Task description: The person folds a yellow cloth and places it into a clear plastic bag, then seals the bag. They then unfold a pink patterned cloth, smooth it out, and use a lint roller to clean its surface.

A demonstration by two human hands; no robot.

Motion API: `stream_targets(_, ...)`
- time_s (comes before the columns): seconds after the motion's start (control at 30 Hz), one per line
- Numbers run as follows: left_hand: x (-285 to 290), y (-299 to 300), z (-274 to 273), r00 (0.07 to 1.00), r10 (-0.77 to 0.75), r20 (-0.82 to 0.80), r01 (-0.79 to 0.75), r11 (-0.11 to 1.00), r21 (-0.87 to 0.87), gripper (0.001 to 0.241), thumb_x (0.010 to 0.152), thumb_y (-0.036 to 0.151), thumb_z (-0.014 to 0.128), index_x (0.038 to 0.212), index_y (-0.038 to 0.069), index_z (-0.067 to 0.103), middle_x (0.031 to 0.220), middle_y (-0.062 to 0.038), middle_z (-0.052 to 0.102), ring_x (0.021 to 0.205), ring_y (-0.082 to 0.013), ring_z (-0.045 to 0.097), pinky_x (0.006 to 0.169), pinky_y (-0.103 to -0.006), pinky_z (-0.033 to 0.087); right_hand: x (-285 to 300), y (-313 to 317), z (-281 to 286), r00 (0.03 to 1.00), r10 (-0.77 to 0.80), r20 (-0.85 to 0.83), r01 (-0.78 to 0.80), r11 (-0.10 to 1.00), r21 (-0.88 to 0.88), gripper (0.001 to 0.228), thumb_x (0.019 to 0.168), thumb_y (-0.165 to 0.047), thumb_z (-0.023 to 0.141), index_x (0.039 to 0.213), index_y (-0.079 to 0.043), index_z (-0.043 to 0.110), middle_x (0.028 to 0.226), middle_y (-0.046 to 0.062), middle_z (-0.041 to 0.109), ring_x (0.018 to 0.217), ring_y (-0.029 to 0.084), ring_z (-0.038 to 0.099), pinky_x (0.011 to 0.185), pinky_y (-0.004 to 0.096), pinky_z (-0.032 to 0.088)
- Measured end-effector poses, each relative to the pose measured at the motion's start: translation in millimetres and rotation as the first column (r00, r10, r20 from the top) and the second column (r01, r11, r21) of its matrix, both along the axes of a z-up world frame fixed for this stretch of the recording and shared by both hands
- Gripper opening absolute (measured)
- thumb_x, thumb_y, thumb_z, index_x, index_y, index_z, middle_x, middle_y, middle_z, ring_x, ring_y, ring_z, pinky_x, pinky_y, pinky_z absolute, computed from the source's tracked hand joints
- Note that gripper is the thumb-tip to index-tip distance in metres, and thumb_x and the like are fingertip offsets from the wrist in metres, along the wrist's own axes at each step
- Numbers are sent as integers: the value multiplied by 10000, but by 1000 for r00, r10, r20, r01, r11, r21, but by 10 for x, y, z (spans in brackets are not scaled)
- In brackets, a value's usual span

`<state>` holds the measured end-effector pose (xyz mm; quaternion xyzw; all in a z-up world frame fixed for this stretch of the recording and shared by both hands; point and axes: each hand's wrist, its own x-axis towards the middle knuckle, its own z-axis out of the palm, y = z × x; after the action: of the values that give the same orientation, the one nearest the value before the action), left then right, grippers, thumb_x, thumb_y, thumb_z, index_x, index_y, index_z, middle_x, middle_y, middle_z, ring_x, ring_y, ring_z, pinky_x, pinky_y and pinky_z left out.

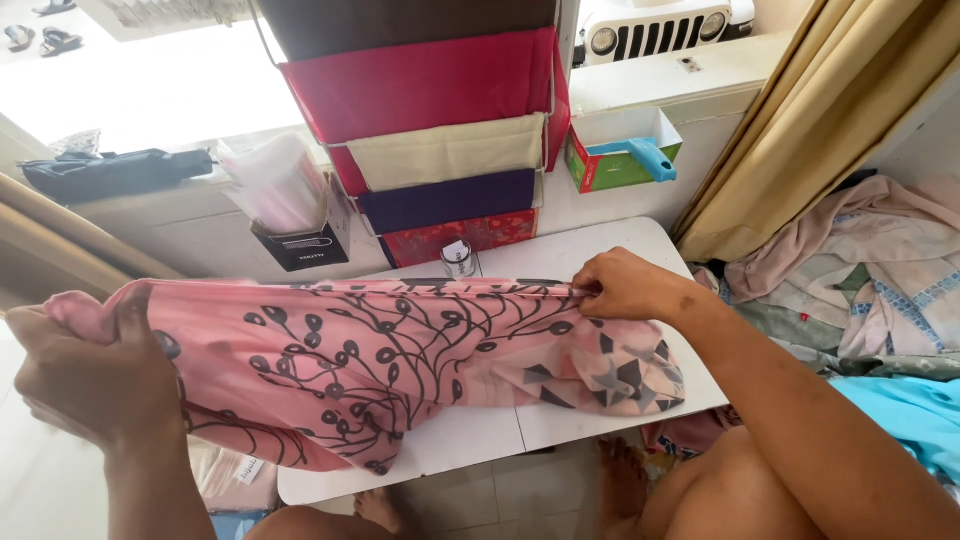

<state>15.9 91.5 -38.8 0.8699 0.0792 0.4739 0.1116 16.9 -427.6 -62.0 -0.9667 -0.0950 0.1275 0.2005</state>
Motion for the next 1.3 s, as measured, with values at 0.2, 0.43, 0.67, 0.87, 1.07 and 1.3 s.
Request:
stream_targets(0.2, 19, 204, -135, 995, 62, -72, -59, 997, 46, 600, 1095, 361, 1114, 1122, 32, 613, 780, -75, 645, 523, -238, 540, 619, -393, 524, 85, -140, -269, 1000, -17, -15, 20, 976, 215, 204, 799, -135, 687, 952, -45, 787, 829, -9, 766, 652, 142, 572, 655, 271, 510)
stream_targets(0.43, 40, 467, -337, 964, 91, -252, -70, 994, 90, 495, 1076, 321, 1026, 1069, 29, 627, 809, -103, 668, 563, -224, 585, 554, -368, 521, 102, -360, -312, 1000, 14, -18, -5, 908, 418, 217, 897, -107, 685, 1058, -44, 817, 793, -12, 768, 620, 102, 549, 599, 247, 486)
stream_targets(0.67, 93, 526, -398, 969, 85, -233, -70, 995, 75, 489, 1054, 277, 1022, 1069, 16, 610, 835, -120, 668, 596, -260, 596, 631, -415, 549, 124, -331, -150, 983, -32, 183, -37, 932, 360, 184, 869, -109, 730, 1029, -98, 819, 820, -11, 814, 602, 106, 614, 565, 261, 467)
stream_targets(0.87, 142, 584, -445, 962, 150, -229, -130, 987, 98, 527, 1013, 357, 1017, 1108, 9, 633, 880, -143, 695, 671, -303, 653, 665, -463, 564, 140, -407, -97, 976, -57, 211, -25, 929, 368, 181, 779, -77, 839, 954, -119, 820, 891, -18, 628, 659, 120, 477, 577, 284, 412)
stream_targets(1.07, 56, 631, -400, 975, 83, -205, -79, 997, 27, 491, 1089, 261, 1039, 1179, -59, 678, 935, -154, 685, 614, -243, 615, 541, -349, 541, 75, -499, -30, 986, -148, -76, 159, 974, 164, 154, 818, -183, 828, 908, -59, 838, 689, -5, 696, 651, 131, 541, 673, 276, 493)
stream_targets(1.3, 95, 904, -612, 974, 60, -221, -88, 989, -121, 409, 1164, 158, 945, 1198, -87, 620, 976, -182, 653, 655, -317, 626, 585, -434, 536, 49, -586, -129, 976, -214, -24, 167, 681, 713, 111, 887, -73, 778, 958, 8, 805, 733, -10, 628, 651, 63, 454, 579, 218, 368)
